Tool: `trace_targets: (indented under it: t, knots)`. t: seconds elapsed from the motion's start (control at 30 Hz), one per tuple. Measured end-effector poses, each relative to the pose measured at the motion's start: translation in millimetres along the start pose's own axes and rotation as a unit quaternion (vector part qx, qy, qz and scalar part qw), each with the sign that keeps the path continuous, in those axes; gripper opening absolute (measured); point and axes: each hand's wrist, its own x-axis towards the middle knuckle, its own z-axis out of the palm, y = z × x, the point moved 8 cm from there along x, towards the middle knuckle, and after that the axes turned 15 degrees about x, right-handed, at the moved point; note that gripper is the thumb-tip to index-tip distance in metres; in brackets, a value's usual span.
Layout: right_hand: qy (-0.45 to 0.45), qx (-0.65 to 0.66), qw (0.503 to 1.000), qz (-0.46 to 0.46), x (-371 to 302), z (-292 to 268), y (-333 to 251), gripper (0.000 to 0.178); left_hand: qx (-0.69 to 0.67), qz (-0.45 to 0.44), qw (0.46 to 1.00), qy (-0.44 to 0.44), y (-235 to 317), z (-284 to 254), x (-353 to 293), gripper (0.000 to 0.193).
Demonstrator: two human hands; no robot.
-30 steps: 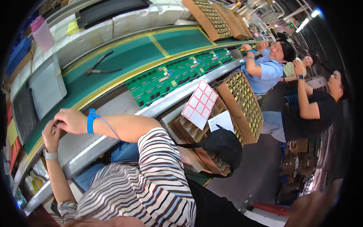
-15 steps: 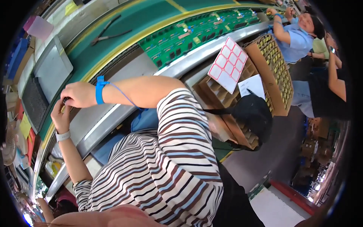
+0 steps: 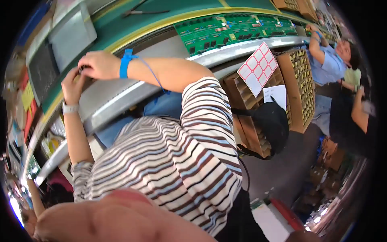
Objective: Insert electronic components into a printed circuit board on an assembly line.
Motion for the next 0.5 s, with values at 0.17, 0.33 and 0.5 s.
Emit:
trace_targets:
  t: [0.17, 0.33, 0.5]
  knots:
    - [0.019, 0.019, 1.000, 0.001, -2.3, -6.1, 4.6, 0.019, -0.042, 0.003, 0.999, 0.008, -2.1, 8.0, 3.5, 0.024]
    - [-0.008, 0.004, 1.000, -0.012, 5.5, 5.0, 0.1, 0.018, -0.039, 0.020, 0.999, 0.030, -3.4, 0.9, -2.3, 0.025]
    - [-0.012, 0.015, 1.000, 0.013, 1.2, -2.6, -0.5, 0.018, -0.046, 0.056, 0.995, 0.070, 0.7, 9.4, 3.0, 0.028]
